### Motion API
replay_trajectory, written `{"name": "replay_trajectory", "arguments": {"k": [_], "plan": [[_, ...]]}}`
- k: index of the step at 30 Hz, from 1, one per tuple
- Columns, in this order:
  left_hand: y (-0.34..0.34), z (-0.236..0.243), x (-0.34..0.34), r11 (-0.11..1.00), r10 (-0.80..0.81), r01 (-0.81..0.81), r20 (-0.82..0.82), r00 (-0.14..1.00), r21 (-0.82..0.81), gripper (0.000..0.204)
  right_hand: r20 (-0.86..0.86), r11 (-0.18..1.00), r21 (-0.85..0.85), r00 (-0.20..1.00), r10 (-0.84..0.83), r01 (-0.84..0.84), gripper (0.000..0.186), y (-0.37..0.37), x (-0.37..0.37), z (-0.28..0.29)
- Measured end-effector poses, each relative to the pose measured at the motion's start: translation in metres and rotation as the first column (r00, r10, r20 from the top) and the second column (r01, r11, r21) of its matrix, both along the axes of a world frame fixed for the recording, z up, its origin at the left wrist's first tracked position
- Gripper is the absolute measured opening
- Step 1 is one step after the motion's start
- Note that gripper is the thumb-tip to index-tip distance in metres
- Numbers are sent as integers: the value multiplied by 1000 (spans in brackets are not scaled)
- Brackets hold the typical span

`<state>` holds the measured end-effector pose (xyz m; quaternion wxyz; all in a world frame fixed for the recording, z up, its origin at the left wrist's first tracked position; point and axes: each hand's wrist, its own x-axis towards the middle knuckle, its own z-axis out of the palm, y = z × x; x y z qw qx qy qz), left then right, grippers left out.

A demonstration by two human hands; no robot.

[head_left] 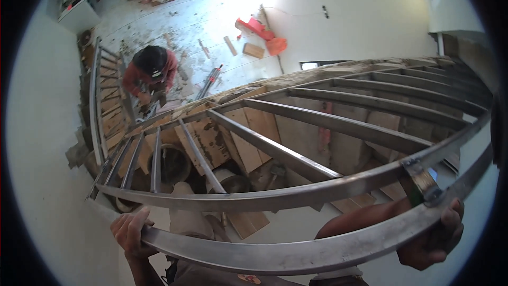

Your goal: Installing decorative tiles on the vertical faces (risers) of concrete stairs using mortar and a rubber mallet.

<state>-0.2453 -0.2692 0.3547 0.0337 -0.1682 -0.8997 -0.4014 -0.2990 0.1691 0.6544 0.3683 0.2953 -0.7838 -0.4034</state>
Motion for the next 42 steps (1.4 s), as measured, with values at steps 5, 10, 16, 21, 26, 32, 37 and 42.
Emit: {"name": "replay_trajectory", "arguments": {"k": [5, 10, 16, 21, 26, 32, 37, 42], "plan": [[2, -9, 7, 1000, 16, -15, -27, 1000, 24, 60, -143, 999, -24, 988, -48, 45, 82, -17, -15, -42], [3, -10, 8, 999, 48, -48, -13, 999, 1, 64, 27, 934, -357, 1000, -2, 11, 63, -12, 5, -32], [3, -8, 5, 998, 42, -42, -20, 999, 37, 58, 53, 624, -780, 999, 0, 41, 63, -42, -8, -50], [-5, -19, 17, 997, 79, -78, 27, 997, -20, 50, 84, 594, -801, 996, -17, 78, 61, -48, -8, -46], [-18, -17, 18, 994, -93, 91, -32, 995, -66, 55, 16, 579, -814, 999, -43, 38, 59, -49, -10, -55], [-8, -3, 6, 994, -68, 70, 30, 997, -84, 37, -43, 635, -770, 998, 44, -61, 59, -40, -13, -52], [-5, 0, -2, 998, -43, 42, -5, 999, -36, 37, -215, 582, -758, 955, 203, -294, 57, -29, -30, -55], [-22, -11, 16, 993, -94, 99, 85, 992, -64, 36, -320, 624, -692, 929, 185, -362, 50, -44, -60, -71]]}}
